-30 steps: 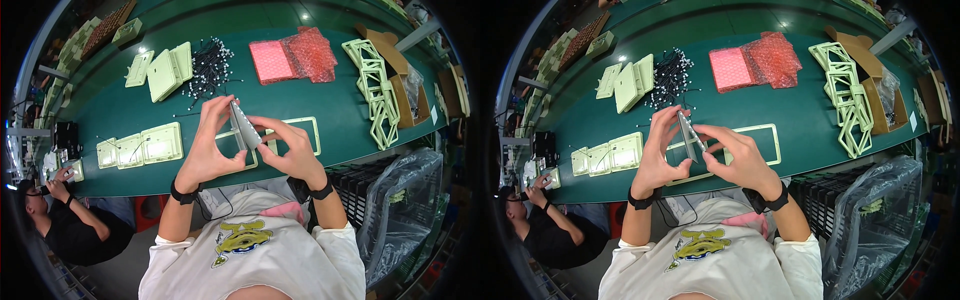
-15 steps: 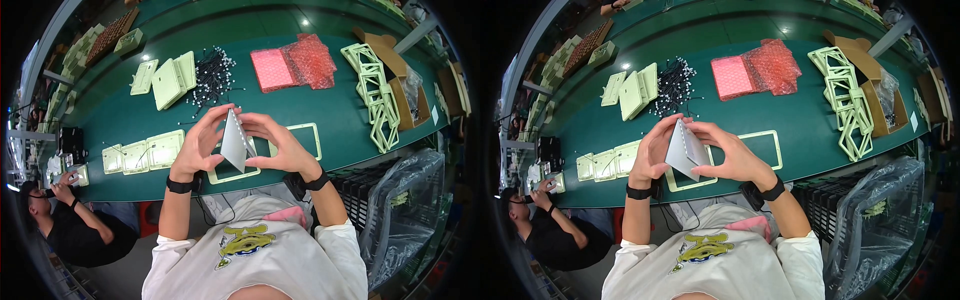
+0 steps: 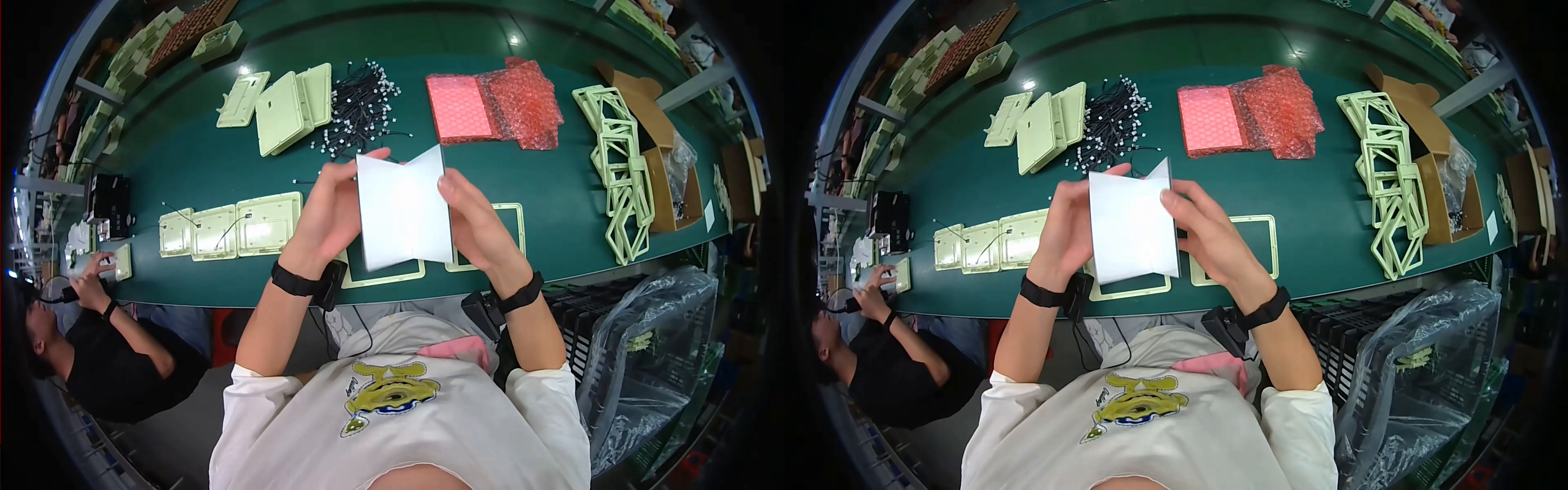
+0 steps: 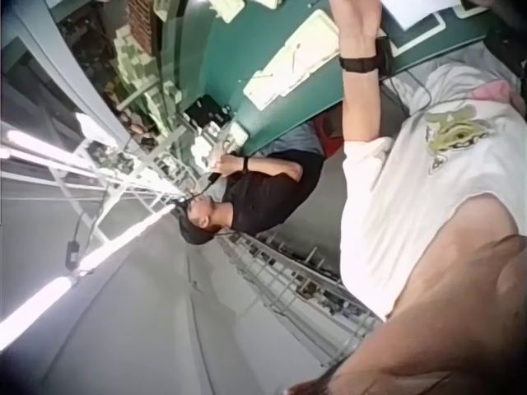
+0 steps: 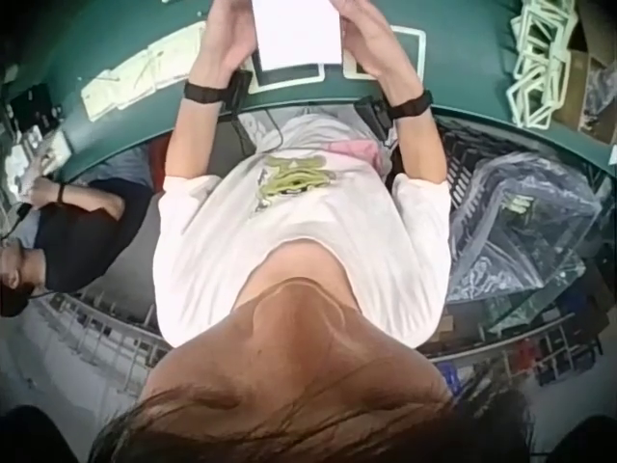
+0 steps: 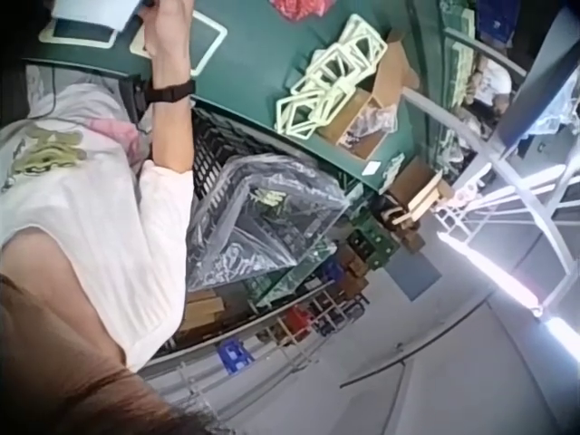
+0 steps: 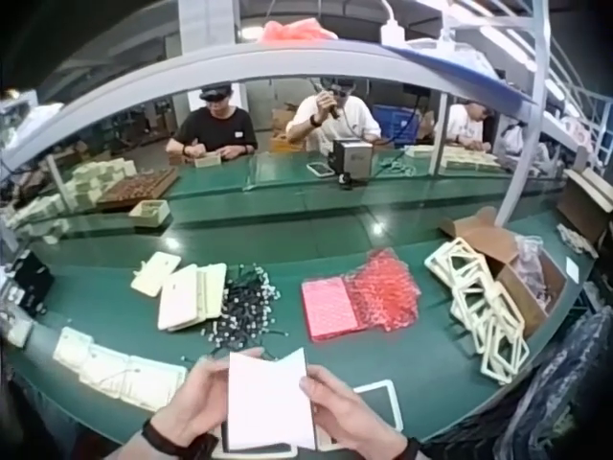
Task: The person peels film from screens, inserts them into frames, and attaches wires. They then snap backplates onto the frames, set the units aside, and repeat the process with more components.
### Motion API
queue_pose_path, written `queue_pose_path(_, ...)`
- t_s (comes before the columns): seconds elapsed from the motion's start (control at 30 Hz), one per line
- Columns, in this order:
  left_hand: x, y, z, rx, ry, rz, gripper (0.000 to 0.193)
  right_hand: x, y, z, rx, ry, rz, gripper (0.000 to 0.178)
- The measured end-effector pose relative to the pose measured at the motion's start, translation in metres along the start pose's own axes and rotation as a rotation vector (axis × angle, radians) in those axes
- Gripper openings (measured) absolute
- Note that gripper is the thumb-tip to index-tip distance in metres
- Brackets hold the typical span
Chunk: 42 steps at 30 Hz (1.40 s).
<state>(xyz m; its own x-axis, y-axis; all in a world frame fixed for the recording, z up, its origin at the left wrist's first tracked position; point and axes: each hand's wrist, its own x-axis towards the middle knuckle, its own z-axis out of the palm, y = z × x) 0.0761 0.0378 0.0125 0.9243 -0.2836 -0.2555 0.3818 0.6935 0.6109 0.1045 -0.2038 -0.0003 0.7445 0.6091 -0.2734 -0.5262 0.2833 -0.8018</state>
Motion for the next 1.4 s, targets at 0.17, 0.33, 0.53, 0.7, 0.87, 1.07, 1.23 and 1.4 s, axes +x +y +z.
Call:
queue_pose_path(0.17,-0.001,-0.014,0.018,0.011,0.189,-0.041,0.066,0.003,0.000,0.005,0.174,0.100,0.012,0.061)
queue_pose_path(0.33,-0.001,-0.017,0.004,0.030,0.117,-0.014,0.067,-0.004,-0.005,-0.002,0.340,0.017,0.012,0.059)
queue_pose_path(0.53,-0.010,-0.006,0.018,-0.056,0.059,0.030,0.071,-0.008,0.010,-0.011,0.586,0.021,-0.024,0.063)
queue_pose_path(0.7,-0.011,-0.005,0.019,-0.063,0.021,0.032,0.073,-0.009,0.015,-0.010,0.753,-0.104,-0.106,0.060)
queue_pose_path(0.87,-0.009,-0.007,0.016,-0.048,0.027,0.022,0.073,-0.020,0.010,-0.006,0.504,0.040,-0.124,0.052)
queue_pose_path(1.07,-0.008,-0.007,0.014,0.006,0.055,0.041,0.070,-0.024,0.006,-0.011,0.419,0.087,-0.091,0.056)
queue_pose_path(1.23,-0.009,-0.006,0.016,-0.001,0.006,0.040,0.070,-0.030,-0.001,-0.004,0.417,0.091,-0.123,0.056)
queue_pose_path(1.4,-0.010,-0.006,0.018,0.012,0.008,0.043,0.070,-0.033,-0.004,-0.006,0.428,0.069,-0.120,0.055)
